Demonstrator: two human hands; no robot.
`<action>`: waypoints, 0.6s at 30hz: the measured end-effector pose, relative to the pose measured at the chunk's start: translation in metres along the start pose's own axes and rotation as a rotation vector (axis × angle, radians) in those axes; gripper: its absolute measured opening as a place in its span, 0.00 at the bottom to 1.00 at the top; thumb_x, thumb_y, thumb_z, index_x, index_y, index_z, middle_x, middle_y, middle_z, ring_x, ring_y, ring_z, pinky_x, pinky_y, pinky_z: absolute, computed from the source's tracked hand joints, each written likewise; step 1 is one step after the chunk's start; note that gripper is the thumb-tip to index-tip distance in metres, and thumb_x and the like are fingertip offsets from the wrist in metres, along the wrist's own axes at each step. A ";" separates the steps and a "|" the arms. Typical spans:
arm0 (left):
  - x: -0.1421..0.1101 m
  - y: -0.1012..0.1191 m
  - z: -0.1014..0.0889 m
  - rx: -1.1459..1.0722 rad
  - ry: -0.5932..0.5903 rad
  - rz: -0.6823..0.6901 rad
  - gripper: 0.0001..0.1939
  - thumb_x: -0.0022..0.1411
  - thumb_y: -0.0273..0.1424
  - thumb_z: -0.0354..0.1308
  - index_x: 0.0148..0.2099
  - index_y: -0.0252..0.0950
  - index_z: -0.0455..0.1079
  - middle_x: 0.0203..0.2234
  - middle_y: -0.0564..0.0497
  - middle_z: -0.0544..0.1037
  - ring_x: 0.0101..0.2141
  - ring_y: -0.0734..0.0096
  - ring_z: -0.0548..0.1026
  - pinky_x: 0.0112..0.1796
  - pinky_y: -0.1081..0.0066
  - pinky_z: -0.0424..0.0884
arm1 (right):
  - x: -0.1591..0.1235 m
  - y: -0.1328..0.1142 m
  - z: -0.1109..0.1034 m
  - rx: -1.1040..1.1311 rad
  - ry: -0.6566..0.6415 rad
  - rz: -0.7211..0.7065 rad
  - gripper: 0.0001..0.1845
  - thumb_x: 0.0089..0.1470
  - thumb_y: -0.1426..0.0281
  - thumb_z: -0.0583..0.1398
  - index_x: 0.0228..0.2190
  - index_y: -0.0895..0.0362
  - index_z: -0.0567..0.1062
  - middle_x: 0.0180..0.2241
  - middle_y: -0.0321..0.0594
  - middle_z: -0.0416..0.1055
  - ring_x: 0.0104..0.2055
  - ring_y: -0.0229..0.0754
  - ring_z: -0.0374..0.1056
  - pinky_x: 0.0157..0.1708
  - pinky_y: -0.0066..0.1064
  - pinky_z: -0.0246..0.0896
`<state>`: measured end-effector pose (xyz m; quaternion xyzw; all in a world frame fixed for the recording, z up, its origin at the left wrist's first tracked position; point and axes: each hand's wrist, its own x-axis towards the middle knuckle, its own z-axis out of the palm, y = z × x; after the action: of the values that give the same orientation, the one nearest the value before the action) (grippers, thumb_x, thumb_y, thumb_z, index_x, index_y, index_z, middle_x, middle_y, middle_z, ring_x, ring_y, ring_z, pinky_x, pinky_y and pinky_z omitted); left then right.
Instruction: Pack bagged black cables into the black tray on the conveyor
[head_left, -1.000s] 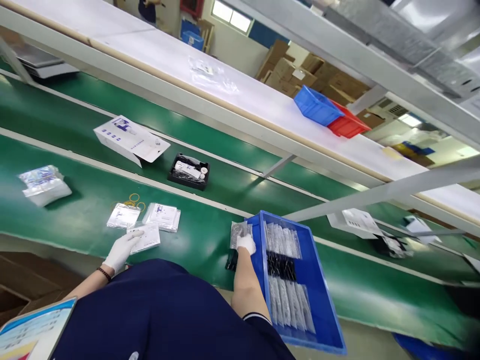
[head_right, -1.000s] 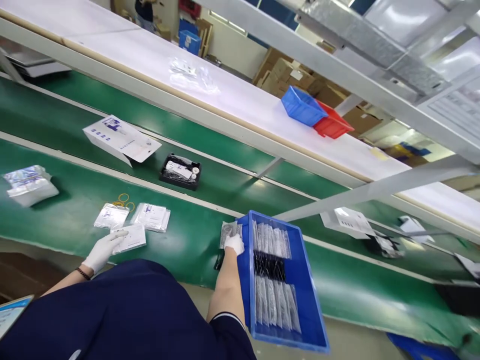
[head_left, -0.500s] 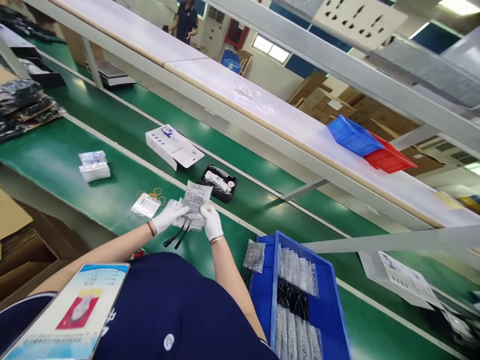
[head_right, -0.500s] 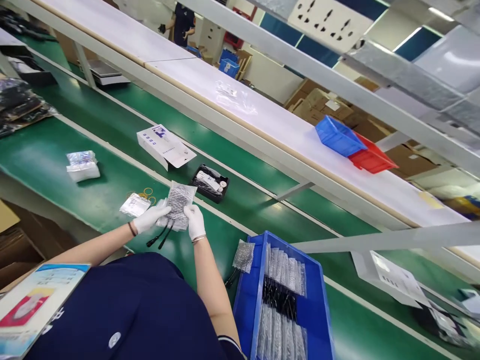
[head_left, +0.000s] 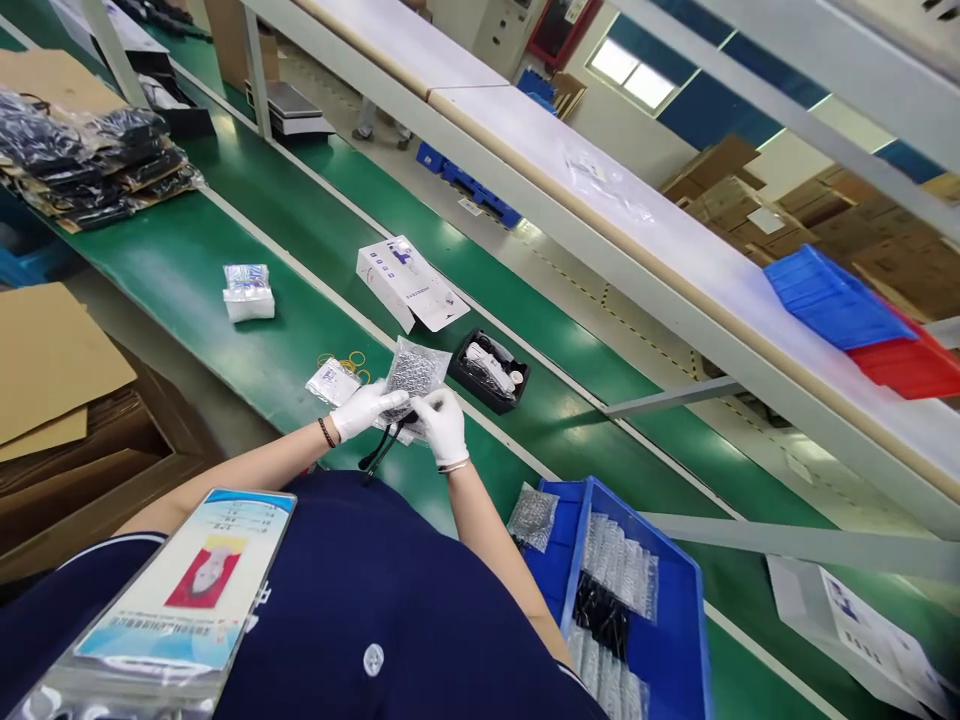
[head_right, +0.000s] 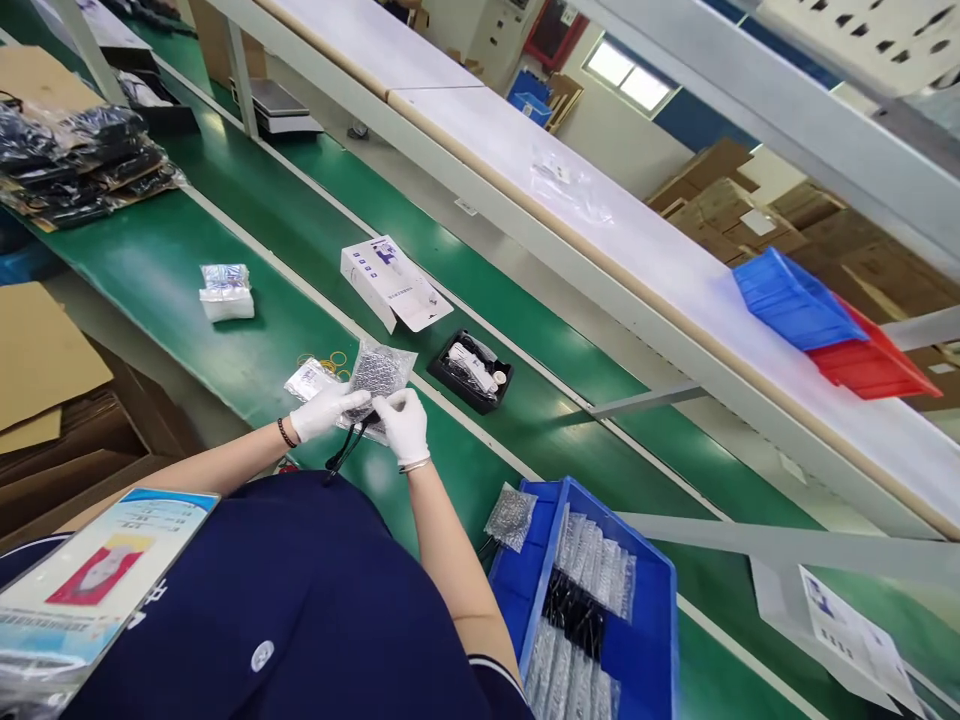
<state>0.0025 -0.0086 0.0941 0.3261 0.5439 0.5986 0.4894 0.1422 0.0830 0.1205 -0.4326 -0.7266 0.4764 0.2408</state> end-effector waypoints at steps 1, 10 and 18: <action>-0.002 0.001 -0.001 0.009 -0.008 0.008 0.32 0.56 0.49 0.63 0.53 0.28 0.72 0.49 0.39 0.77 0.50 0.50 0.73 0.54 0.57 0.67 | 0.002 -0.002 0.001 0.022 -0.006 0.006 0.16 0.43 0.59 0.64 0.22 0.55 0.65 0.23 0.30 0.64 0.28 0.37 0.59 0.33 0.31 0.56; 0.006 0.007 -0.008 -0.123 -0.081 -0.024 0.33 0.55 0.51 0.64 0.52 0.27 0.73 0.47 0.38 0.78 0.49 0.51 0.74 0.54 0.56 0.67 | 0.022 -0.013 0.004 0.133 -0.045 0.072 0.17 0.37 0.64 0.66 0.17 0.55 0.61 0.19 0.28 0.59 0.26 0.34 0.55 0.29 0.29 0.50; 0.038 -0.017 0.005 -0.385 0.043 -0.045 0.31 0.50 0.46 0.69 0.48 0.26 0.75 0.45 0.39 0.79 0.50 0.52 0.74 0.56 0.59 0.66 | 0.032 0.006 0.003 0.301 0.034 0.121 0.31 0.37 0.60 0.66 0.45 0.56 0.66 0.39 0.40 0.71 0.40 0.42 0.68 0.41 0.34 0.65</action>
<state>-0.0004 0.0275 0.0736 0.2017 0.4368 0.6873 0.5442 0.1261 0.1104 0.1122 -0.4426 -0.6155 0.5860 0.2862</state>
